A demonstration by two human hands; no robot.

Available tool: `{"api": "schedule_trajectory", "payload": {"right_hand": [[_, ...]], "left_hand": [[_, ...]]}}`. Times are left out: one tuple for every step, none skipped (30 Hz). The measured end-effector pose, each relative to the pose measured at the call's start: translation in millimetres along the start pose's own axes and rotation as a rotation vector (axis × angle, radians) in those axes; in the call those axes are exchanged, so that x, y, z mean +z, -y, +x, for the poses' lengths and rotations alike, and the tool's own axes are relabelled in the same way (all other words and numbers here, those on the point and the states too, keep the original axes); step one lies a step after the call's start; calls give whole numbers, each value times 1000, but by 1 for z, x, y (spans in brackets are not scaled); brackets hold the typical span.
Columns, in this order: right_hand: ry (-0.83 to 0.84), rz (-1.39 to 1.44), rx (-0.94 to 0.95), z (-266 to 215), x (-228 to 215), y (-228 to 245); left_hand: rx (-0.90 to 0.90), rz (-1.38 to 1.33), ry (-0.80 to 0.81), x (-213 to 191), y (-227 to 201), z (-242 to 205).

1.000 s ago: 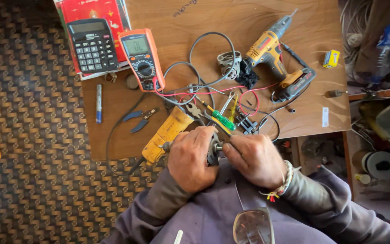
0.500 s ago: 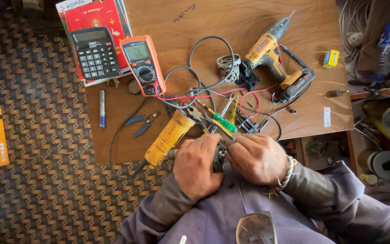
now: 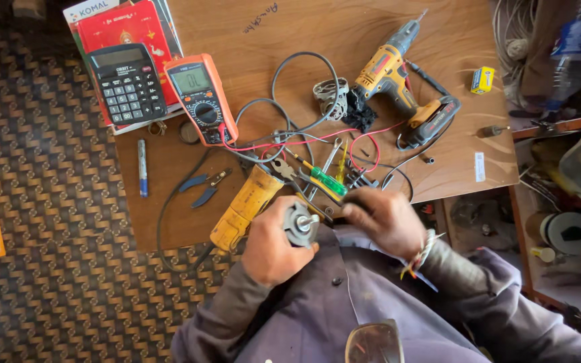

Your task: The person uses a wrench to loosen a nut on a small electrical component, then uses a screwdriver to remove a screw. They proceed to use pliers to manipulate and remove parts of the component, disassembling it on a cluttered workbench.

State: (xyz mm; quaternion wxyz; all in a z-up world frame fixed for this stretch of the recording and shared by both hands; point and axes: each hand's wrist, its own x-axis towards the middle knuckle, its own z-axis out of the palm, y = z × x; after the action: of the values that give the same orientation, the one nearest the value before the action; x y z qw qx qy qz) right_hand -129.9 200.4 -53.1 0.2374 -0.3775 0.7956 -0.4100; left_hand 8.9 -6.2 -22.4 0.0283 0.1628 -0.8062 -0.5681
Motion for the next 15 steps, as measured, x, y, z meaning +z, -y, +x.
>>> {"api": "schedule_trajectory", "payload": {"right_hand": [[-34,-130,45,0,-4,-10],[-64,-258,91,0,-8,-22],[-93,-386,136,-3,-9,-33],[-52,-412,195,-4,-9,-43],[-12,-438,253,-5,-7,-52],[29,-463,312,-6,-3,-59],[37,-456,255,-6,4,-65],[43,-447,199,-6,13,-67],[49,-439,142,-6,22,-69],[68,-453,80,-2,31,-69],[88,-467,19,5,42,-68],[109,-478,-45,12,54,-66],[152,-576,-80,20,65,-63],[196,-676,-120,30,75,-60],[238,-776,-160,37,84,-56]], "left_hand": [[-25,-90,-3,-3,4,-3],[-16,-119,-13,-5,8,-7],[-7,-148,-23,-6,11,-11],[6,-175,-38,-8,14,-12],[13,-199,-44,-10,16,-14],[18,-221,-49,-11,18,-15],[24,-244,-54,-13,19,-16],[14,-255,-62,-14,20,-16],[4,-266,-69,-15,21,-16],[-4,-277,-77,-16,21,-15],[14,-253,-94,-16,21,-15],[28,-227,-113,-17,21,-16],[43,-201,-132,-18,21,-17],[50,-218,-152,-18,20,-19],[57,-234,-171,-17,19,-21]]}}
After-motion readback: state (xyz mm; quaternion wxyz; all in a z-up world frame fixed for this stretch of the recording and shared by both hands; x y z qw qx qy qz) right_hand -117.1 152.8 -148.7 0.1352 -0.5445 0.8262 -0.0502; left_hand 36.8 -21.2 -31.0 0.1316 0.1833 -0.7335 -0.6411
